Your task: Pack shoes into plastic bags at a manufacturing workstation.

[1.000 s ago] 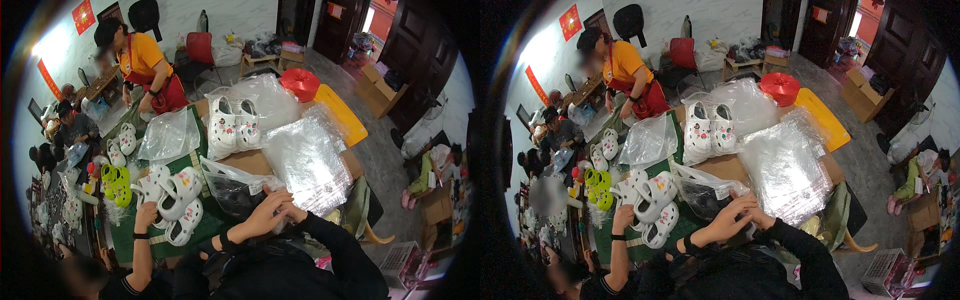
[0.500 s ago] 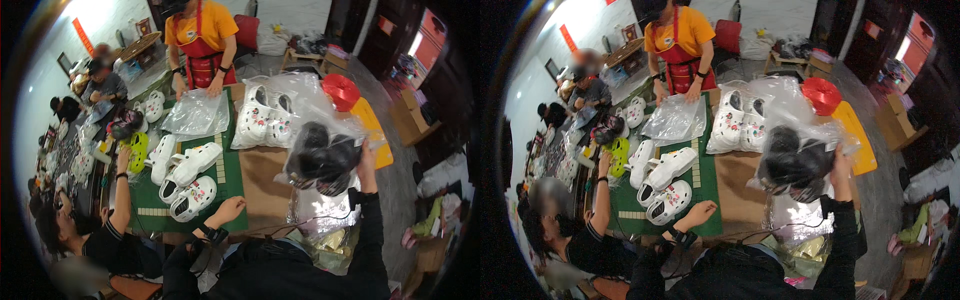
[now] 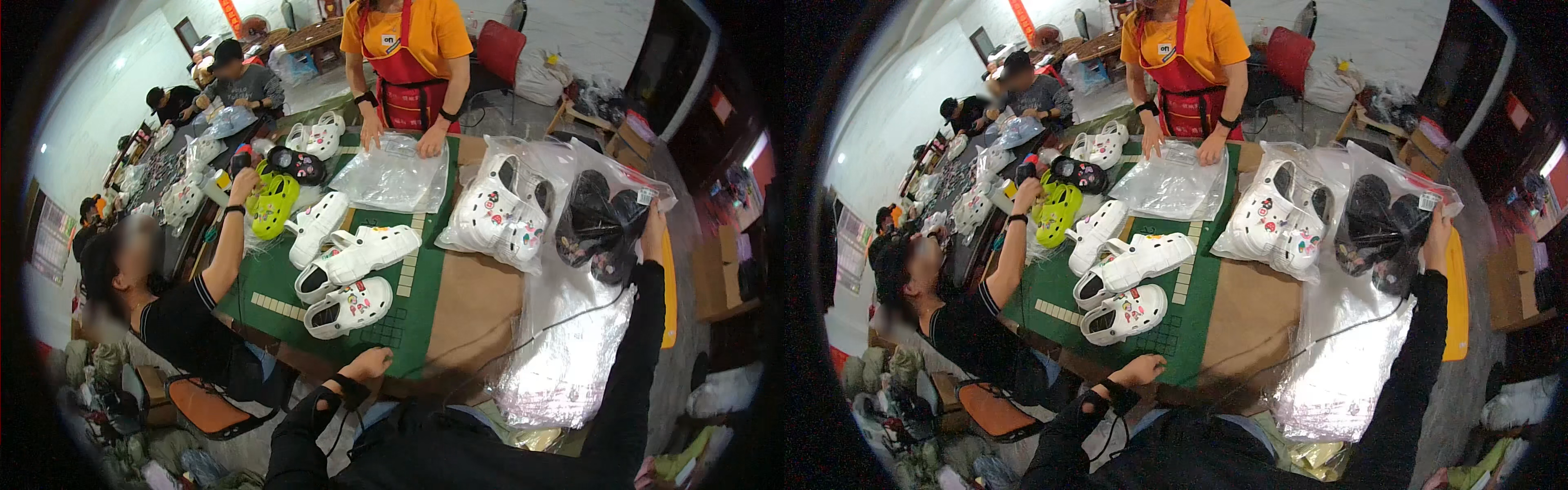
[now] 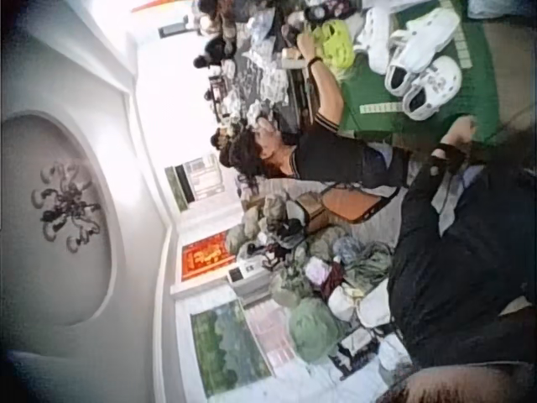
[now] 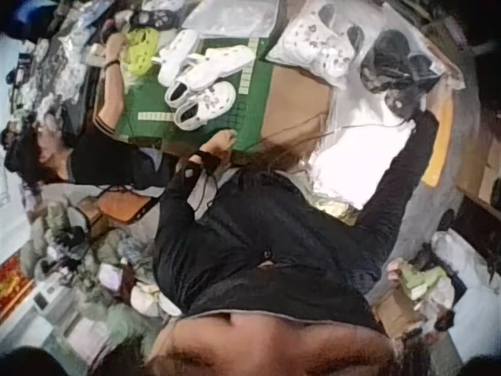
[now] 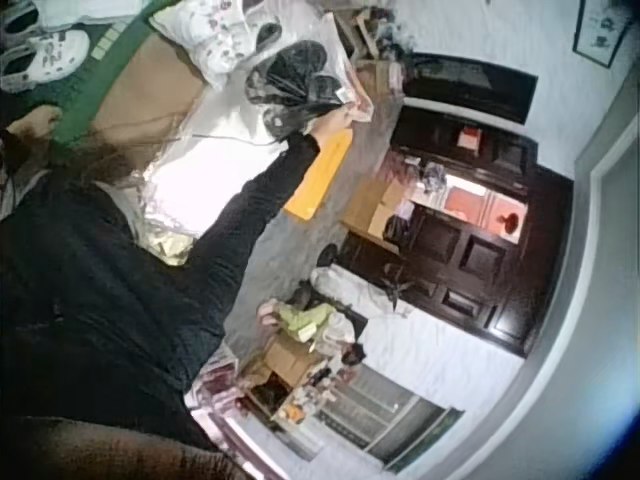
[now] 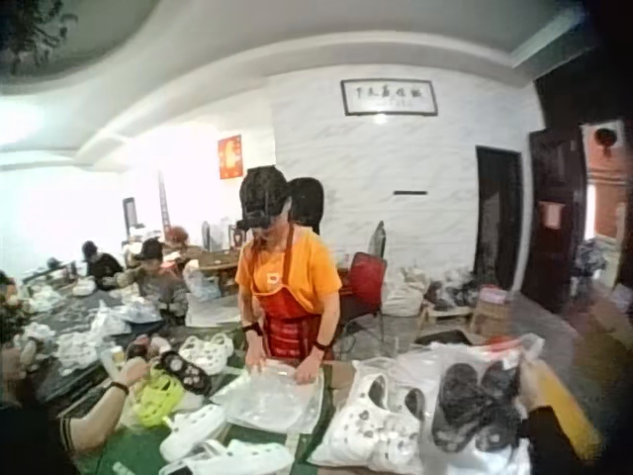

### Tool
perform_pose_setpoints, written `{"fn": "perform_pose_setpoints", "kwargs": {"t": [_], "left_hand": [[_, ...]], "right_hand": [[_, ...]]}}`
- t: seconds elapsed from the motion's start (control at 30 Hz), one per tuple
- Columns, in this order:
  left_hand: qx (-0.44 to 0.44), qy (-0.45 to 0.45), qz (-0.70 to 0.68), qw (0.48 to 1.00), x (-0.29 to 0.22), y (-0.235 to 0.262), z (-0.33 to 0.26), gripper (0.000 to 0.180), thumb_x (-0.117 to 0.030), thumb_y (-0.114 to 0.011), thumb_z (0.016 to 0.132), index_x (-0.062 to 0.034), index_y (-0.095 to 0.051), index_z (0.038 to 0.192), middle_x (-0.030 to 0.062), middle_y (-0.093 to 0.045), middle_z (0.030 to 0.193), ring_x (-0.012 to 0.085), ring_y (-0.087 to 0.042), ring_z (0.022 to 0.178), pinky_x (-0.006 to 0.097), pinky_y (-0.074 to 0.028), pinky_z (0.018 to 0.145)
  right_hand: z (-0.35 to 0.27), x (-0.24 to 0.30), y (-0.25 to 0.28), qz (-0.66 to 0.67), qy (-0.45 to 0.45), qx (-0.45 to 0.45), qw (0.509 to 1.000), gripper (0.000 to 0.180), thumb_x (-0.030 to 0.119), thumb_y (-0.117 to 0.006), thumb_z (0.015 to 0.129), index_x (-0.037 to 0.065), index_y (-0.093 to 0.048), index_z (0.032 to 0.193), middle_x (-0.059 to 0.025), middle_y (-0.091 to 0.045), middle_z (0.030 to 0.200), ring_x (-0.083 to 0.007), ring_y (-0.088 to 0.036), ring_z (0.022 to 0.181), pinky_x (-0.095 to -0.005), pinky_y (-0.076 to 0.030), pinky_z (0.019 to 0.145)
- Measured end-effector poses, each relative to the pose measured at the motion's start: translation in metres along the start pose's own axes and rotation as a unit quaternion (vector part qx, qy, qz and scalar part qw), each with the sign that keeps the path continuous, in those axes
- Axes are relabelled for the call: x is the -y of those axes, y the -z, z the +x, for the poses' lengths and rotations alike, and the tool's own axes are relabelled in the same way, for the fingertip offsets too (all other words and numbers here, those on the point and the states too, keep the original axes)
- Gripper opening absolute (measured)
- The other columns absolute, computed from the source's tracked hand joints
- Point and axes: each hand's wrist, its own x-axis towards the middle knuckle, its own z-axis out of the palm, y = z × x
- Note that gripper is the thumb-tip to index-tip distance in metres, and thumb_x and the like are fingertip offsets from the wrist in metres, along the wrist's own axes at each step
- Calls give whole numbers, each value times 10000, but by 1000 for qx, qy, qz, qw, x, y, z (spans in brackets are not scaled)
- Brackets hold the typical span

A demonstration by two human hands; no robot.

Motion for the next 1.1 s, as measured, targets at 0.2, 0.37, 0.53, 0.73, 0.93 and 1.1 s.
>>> {"fn": "perform_pose_setpoints", "kwargs": {"t": [0.2, 0.37, 0.53, 0.73, 0.93, 1.1], "left_hand": [[-45, 25, -20, 998, 12, -22, -16, 253, -174, -519, 835, -2, -561, 1016, 191, -606, 921, 347, -578, 864, 402, -461, 735], [-52, 6, -49, 997, 5, -12, -28, 216, -135, -519, 836, -11, -569, 1006, 177, -610, 934, 342, -582, 871, 392, -461, 732], [-115, 21, -87, 989, 4, 9, -26, 179, -114, -520, 809, -5, -587, 935, 194, -600, 912, 357, -568, 887, 398, -456, 766], [-173, -58, 5, 983, -39, 48, -24, 145, -83, -519, 811, 8, -577, 908, 179, -571, 844, 357, -548, 837, 407, -444, 726], [-283, -254, 1, 925, -124, 97, 21, 159, -47, -502, 838, 2, -553, 981, 163, -562, 900, 323, -548, 846, 371, -442, 740], [-259, -241, -339, 872, -203, 128, 21, 237, -166, -424, 935, 24, -533, 1023, 101, -585, 945, 165, -570, 867, 274, -457, 773]], "right_hand": [[-3, -105, -71, -167, -116, 125, 971, 651, 490, -370, 897, -6, -338, 1317, -152, -381, 1333, -238, -372, 1212, -338, -296, 985], [-41, -179, -72, -189, -202, 232, 933, 634, 495, -341, 904, 27, -326, 1332, -116, -359, 1349, -222, -333, 1237, -332, -236, 1013], [-43, -209, -49, -315, -68, 282, 904, 573, 466, -351, 909, -15, -498, 1184, -141, -542, 1163, -223, -469, 1106, -334, -319, 955], [-132, -97, -110, -205, -149, 317, 914, 285, 237, -523, 860, -4, -594, 996, -78, -617, 817, -139, -575, 728, -282, -460, 638], [-305, 22, -145, -73, -148, 606, 778, 241, 212, -549, 864, -9, -578, 955, -71, -617, 831, -120, -572, 715, -263, -463, 655], [-428, 82, -175, 61, -165, 707, 685, 343, 191, -562, 872, 9, -493, 1155, -76, -588, 1043, -118, -537, 925, -266, -425, 813]]}}
